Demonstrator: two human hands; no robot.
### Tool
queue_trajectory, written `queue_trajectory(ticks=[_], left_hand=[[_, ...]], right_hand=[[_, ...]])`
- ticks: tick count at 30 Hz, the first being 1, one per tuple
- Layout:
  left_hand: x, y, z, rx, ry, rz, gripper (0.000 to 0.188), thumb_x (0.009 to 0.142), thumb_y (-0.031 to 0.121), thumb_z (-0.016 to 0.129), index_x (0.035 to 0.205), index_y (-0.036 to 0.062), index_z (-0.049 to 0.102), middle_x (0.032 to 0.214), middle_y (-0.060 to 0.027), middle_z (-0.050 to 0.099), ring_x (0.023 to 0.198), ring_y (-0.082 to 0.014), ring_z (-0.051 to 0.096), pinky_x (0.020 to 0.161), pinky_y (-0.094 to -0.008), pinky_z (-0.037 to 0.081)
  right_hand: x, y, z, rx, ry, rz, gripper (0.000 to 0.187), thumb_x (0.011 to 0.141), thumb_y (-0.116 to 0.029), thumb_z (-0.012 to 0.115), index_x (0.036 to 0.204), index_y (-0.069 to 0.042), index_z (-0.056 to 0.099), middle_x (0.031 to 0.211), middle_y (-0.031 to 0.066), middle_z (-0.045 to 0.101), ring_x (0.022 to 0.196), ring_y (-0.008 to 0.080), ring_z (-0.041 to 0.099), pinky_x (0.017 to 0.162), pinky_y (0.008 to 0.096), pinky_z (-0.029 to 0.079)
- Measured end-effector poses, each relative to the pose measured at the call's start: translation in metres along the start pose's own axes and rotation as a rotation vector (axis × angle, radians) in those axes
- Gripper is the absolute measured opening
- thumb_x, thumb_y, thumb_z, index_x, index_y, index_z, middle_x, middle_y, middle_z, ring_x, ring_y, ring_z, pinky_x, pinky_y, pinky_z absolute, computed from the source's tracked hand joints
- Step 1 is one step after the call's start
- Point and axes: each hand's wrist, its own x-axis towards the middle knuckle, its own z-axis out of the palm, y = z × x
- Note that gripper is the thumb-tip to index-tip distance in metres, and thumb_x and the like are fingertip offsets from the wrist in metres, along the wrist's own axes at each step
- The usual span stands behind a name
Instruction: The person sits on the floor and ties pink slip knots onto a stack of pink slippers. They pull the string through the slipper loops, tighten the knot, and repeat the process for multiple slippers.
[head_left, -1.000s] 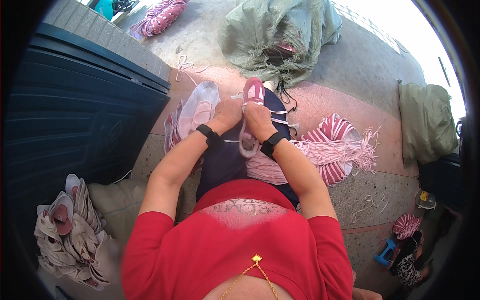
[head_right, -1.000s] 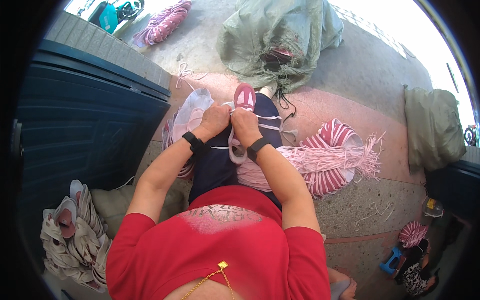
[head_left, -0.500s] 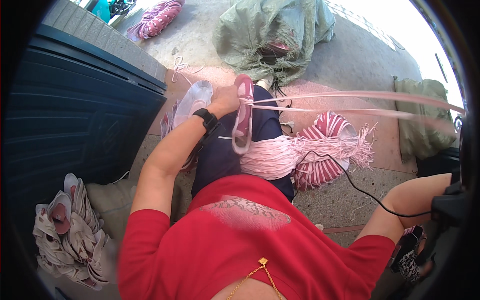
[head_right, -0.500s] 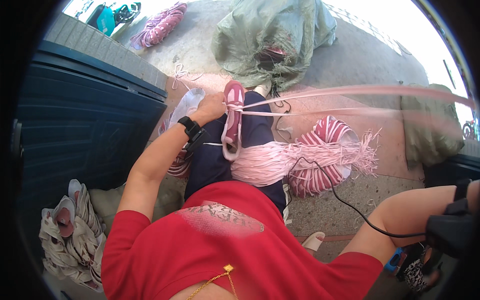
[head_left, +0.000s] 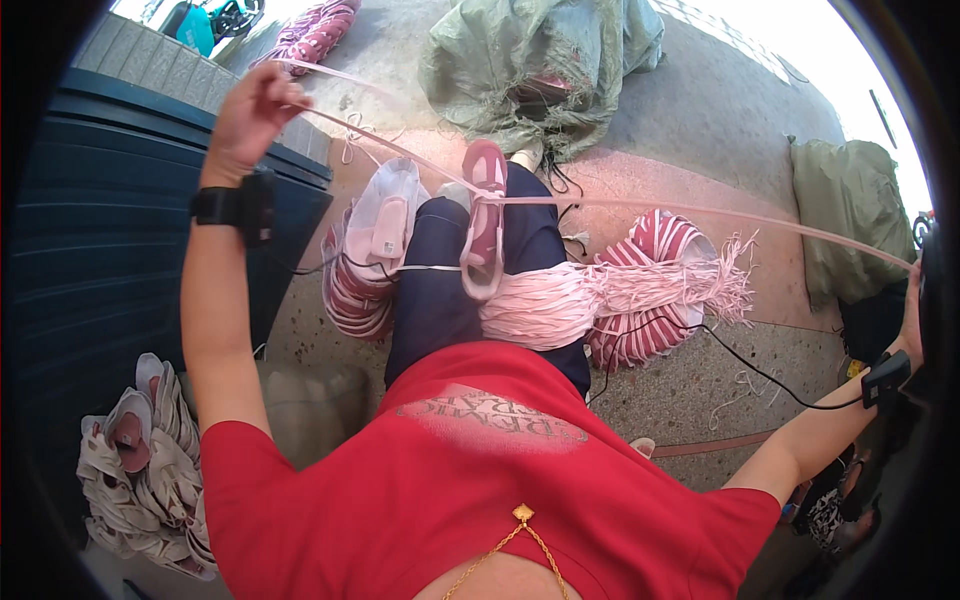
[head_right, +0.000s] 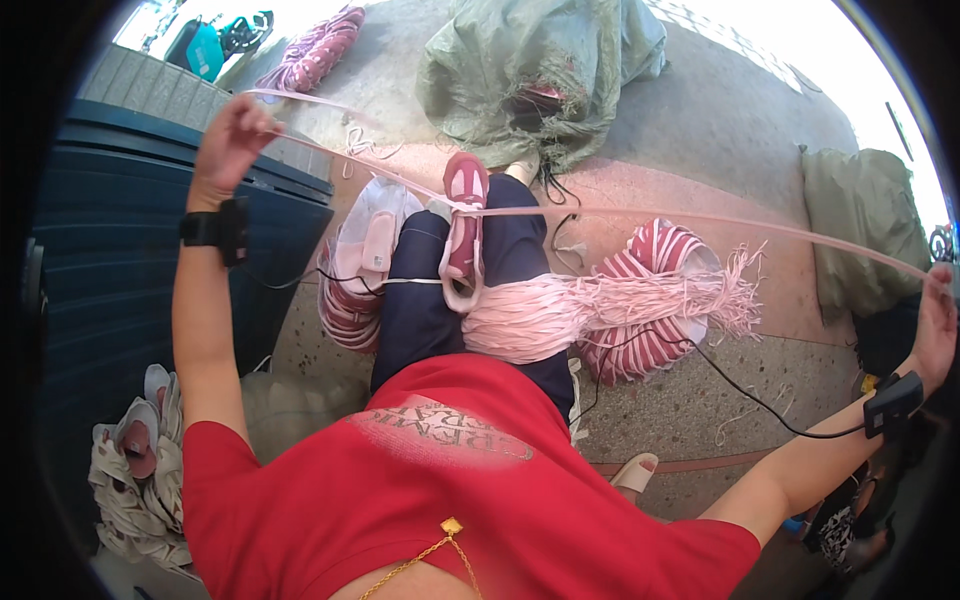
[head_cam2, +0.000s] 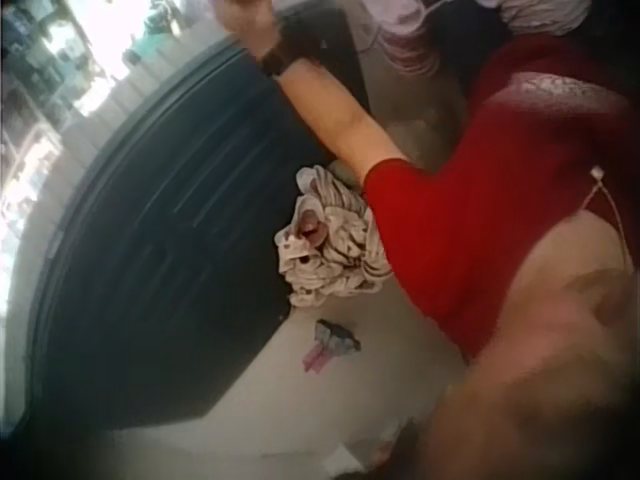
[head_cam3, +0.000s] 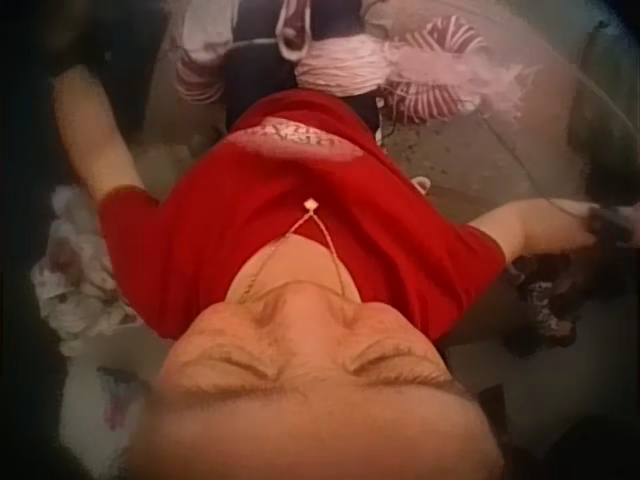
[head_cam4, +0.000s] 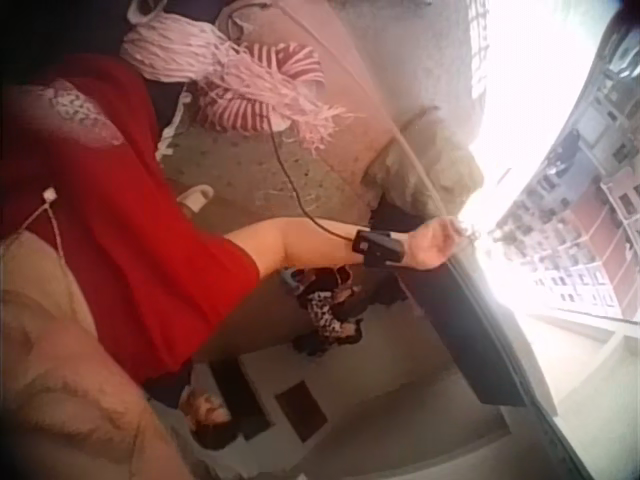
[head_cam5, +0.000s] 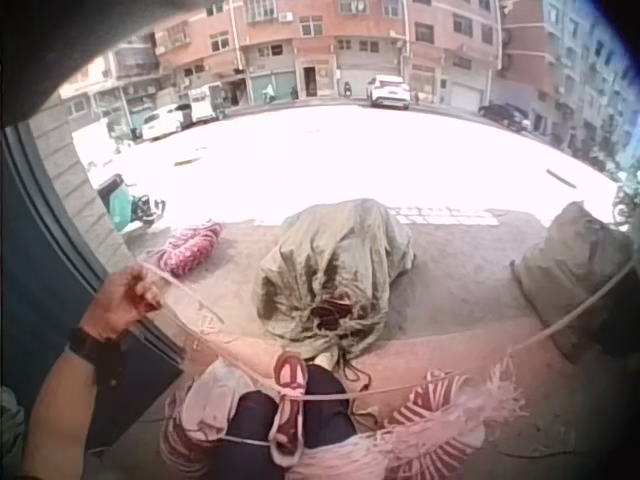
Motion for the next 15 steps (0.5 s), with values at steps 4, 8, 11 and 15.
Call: queue_trajectory(ticks=[4, 8, 11, 15], left_hand=[[-0.116, 0.116, -0.211, -0.281, 0.627, 0.363, 0.025, 0.093, 0.006, 0.041, 0.068, 0.0070, 0.040, 0.059, -0.0025, 0.037, 0.056, -0.0163, 0.041, 0.065, -0.0348, 0.040], [-0.110, 0.055, -0.227, -0.145, 1.023, 0.084, 0.019, 0.091, 0.008, 0.051, 0.073, 0.0058, 0.046, 0.062, -0.0029, 0.044, 0.055, -0.0165, 0.044, 0.057, -0.0331, 0.040], [-0.081, -0.044, -0.215, -0.121, 0.727, -0.219, 0.012, 0.089, 0.012, 0.058, 0.079, 0.0072, 0.054, 0.067, -0.0040, 0.053, 0.058, -0.0156, 0.052, 0.056, -0.0315, 0.045], [-0.025, -0.175, -0.069, -0.115, 0.411, -0.533, 0.006, 0.084, 0.008, 0.060, 0.090, 0.0080, 0.060, 0.073, -0.0030, 0.058, 0.062, -0.0133, 0.055, 0.060, -0.0324, 0.048]], right_hand=[[-0.006, 0.100, -0.113, -0.317, 0.152, 0.104, 0.040, 0.097, -0.039, 0.029, 0.070, -0.008, 0.029, 0.070, 0.0062, 0.026, 0.068, 0.0202, 0.033, 0.064, 0.0333, 0.028], [-0.084, 0.355, -0.087, -0.998, 0.118, 0.272, 0.023, 0.091, -0.012, 0.057, 0.112, -0.003, 0.056, 0.077, -0.0012, 0.054, 0.067, 0.0063, 0.049, 0.057, 0.0197, 0.039], [-0.183, 0.505, -0.059, -1.299, -0.389, 0.648, 0.022, 0.089, -0.017, 0.059, 0.102, 0.000, 0.064, 0.073, -0.0003, 0.059, 0.063, 0.0057, 0.051, 0.058, 0.0193, 0.043], [-0.258, 0.618, -0.072, -1.574, -0.899, 0.403, 0.021, 0.087, -0.020, 0.054, 0.088, -0.002, 0.065, 0.074, 0.0092, 0.064, 0.068, 0.0265, 0.061, 0.063, 0.0371, 0.048]])
